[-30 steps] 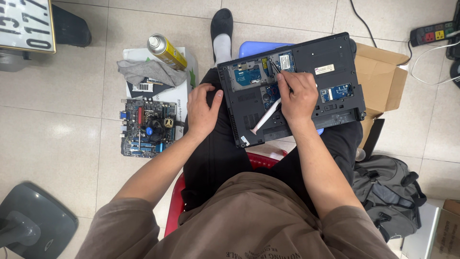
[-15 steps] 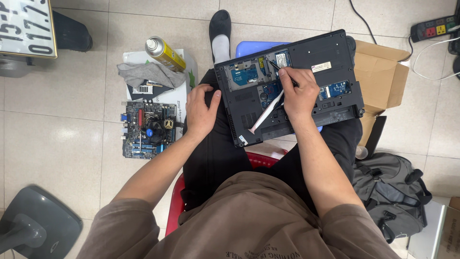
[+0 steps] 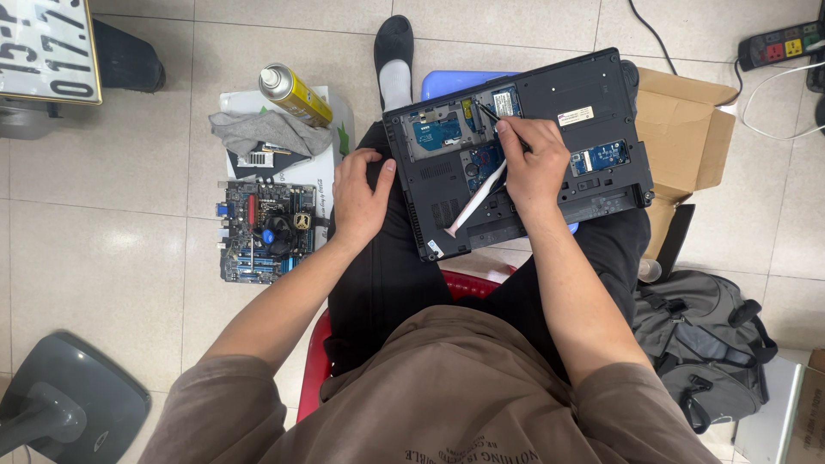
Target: The person is repairing a laptop while sitting on a stool. They use a screwdriver to remove screws from the back panel and a toothbrush to clean the internal components. The person also handles a can of compressed air and a cloth during the process.
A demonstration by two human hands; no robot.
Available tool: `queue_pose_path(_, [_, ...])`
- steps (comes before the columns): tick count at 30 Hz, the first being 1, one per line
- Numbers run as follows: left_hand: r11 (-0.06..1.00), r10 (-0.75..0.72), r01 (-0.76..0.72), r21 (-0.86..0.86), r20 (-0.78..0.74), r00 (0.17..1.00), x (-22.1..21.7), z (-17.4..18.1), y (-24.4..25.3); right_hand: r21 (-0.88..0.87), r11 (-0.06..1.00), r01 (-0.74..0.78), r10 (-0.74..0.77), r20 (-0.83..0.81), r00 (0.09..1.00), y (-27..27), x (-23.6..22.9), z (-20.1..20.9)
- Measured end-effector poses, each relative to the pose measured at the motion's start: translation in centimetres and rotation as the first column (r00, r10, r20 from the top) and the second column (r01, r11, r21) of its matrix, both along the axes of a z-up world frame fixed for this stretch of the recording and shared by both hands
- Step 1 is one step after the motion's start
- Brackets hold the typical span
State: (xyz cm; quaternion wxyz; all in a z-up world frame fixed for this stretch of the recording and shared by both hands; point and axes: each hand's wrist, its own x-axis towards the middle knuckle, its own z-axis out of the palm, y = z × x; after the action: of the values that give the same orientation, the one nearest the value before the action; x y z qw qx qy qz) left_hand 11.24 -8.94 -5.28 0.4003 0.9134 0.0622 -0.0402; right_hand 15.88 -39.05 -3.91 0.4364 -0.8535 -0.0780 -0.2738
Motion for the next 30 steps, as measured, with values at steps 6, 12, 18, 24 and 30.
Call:
queue_pose_path(6, [1.000,0.002,-0.002,-0.006,0.006,1.000,0.0,0.0,0.0,0.042,0.999,-0.001,0.002,-0.014,1.000,-0.1,0.0,-0.1])
queue_pose_path(12, [1.000,0.003,-0.003,-0.001,0.014,1.000,0.0,-0.2,0.0,0.072,0.997,-0.002,0.004,-0.027,1.000,-0.1,-0.1,0.2])
queue_pose_path(18, [1.000,0.005,-0.005,-0.009,0.026,1.000,0.0,-0.2,0.0,0.082,0.997,0.005,-0.003,-0.026,1.000,-0.1,-0.1,0.3])
queue_pose_path(24, [1.000,0.006,-0.006,-0.012,0.023,1.000,-0.1,-0.1,0.0,0.071,0.997,-0.011,0.011,0.007,1.000,-0.2,-0.1,0.4])
queue_pose_path(30, [0.999,0.043,-0.039,-0.036,0.128,0.991,0.0,-0.6,0.0,0.274,0.961,-0.026,0.043,-0.057,0.997,0.7,-1.7,1.4])
